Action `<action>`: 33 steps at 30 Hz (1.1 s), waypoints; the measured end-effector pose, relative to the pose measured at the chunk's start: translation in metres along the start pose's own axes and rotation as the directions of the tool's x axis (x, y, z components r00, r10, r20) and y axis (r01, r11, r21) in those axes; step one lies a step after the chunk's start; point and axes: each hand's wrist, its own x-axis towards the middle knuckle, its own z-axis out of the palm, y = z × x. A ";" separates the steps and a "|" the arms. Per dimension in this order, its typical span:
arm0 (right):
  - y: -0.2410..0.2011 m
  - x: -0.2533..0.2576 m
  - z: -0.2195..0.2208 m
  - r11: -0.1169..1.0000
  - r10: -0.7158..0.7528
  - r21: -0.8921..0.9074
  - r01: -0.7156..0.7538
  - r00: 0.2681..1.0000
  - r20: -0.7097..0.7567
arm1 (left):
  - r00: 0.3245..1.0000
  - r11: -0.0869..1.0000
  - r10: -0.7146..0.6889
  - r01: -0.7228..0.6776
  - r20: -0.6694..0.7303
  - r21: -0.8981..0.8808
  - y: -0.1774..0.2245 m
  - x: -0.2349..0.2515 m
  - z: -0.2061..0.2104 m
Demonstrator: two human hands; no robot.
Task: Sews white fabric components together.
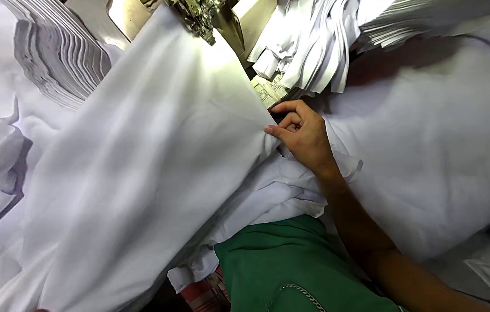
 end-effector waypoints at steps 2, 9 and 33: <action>0.004 0.001 0.002 1.000 -0.004 -0.023 0.004 1.000 -0.017 | 0.993 0.995 -0.096 0.095 0.070 0.009 -0.007 -0.003 -0.003; 0.026 0.003 0.001 0.991 -0.116 0.064 0.115 0.993 0.019 | 0.963 0.970 -0.243 0.240 0.120 0.037 -0.049 -0.013 -0.010; 0.011 0.037 0.009 0.979 -0.144 0.148 0.143 0.990 -0.005 | 0.990 0.986 0.114 -0.104 0.078 -0.131 -0.004 0.078 -0.022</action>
